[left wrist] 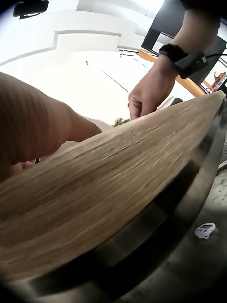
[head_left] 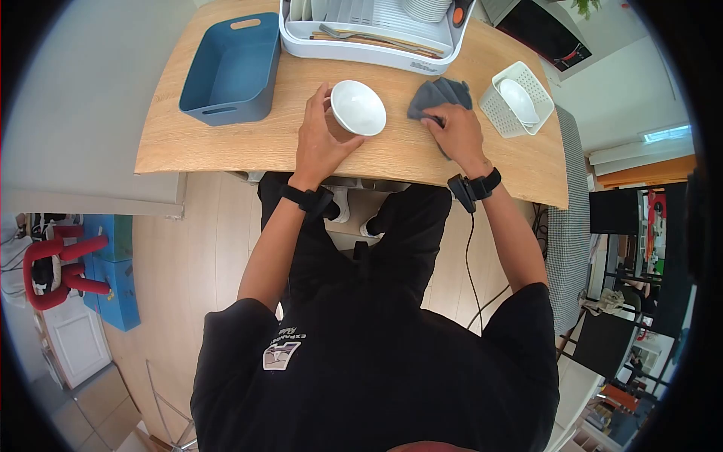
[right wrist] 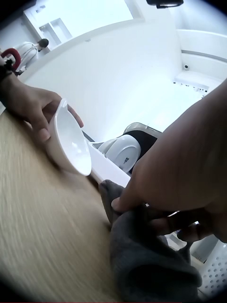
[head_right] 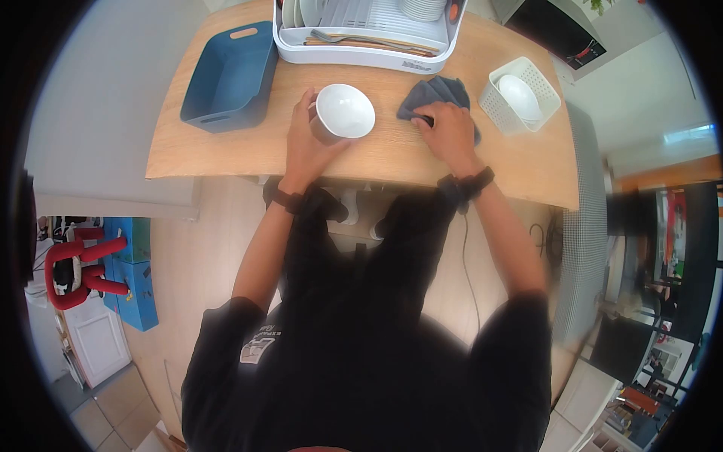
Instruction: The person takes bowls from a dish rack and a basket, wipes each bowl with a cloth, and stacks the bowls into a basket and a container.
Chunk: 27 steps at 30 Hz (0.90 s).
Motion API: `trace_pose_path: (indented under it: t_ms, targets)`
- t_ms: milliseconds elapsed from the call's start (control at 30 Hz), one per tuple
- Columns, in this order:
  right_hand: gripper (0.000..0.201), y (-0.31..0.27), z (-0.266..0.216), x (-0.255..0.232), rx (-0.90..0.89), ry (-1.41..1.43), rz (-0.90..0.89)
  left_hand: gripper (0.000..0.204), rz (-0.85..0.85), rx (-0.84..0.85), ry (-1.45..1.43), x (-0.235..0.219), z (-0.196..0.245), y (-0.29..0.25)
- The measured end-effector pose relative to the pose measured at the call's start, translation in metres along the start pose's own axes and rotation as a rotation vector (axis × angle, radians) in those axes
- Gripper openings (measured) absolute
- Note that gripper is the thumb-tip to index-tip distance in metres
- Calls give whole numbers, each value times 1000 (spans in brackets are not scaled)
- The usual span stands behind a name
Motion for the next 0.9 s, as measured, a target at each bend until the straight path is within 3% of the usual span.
trace_pose_path:
  t_ms: [133, 200, 233, 300, 333, 400, 533, 600, 633, 733, 800, 833, 900]
  targets:
    - [19, 19, -40, -22, 4, 105, 137, 108, -43, 84, 40, 1, 7, 2]
    - [18, 25, -68, -22, -187, 250, 215, 104, -72, 157, 57, 1, 13, 2]
    - [18, 27, -77, -18, -187, 251, 218, 104, -73, 160, 58, 2, 11, 2]
    - [16, 26, -103, -2, -355, 232, 150, 102, -122, 157, -58, 8, 7, 1]
    - [16, 27, -106, 4, -356, 234, 152, 102, -122, 158, -56, 8, 8, 0]
    - [15, 30, -113, 14, -404, 159, 175, 102, -145, -42, -182, 9, 0, -1]
    - [15, 37, -110, 15, -343, -60, 92, 104, -133, 34, -98, 7, 7, -1]
    - [19, 35, -105, 21, -314, -91, -94, 106, -130, 57, -35, 7, 6, -1]
    - [19, 35, -103, 22, -314, -92, -96, 106, -131, 55, -36, 7, 6, -2]
    - [22, 36, -93, 31, -345, 46, -182, 106, -118, 58, -48, 6, 6, -1]
    - [25, 39, -82, 47, -208, 477, -445, 106, -98, 66, -60, 5, 6, 0]
    - [25, 39, -82, 48, -207, 478, -443, 106, -100, 67, -59, 6, 6, 0]
    - [29, 40, -81, 51, -38, 976, -534, 106, -88, 28, -75, 6, 4, 1]
Point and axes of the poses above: each hand's wrist, its own y-axis towards the middle knuckle, its own x-axis out of the palm, z = x × y, the point moved 6 cm from there along y, towards the middle knuckle, and after that the axes turned 10 degrees about -y, right-handed, at the moved point
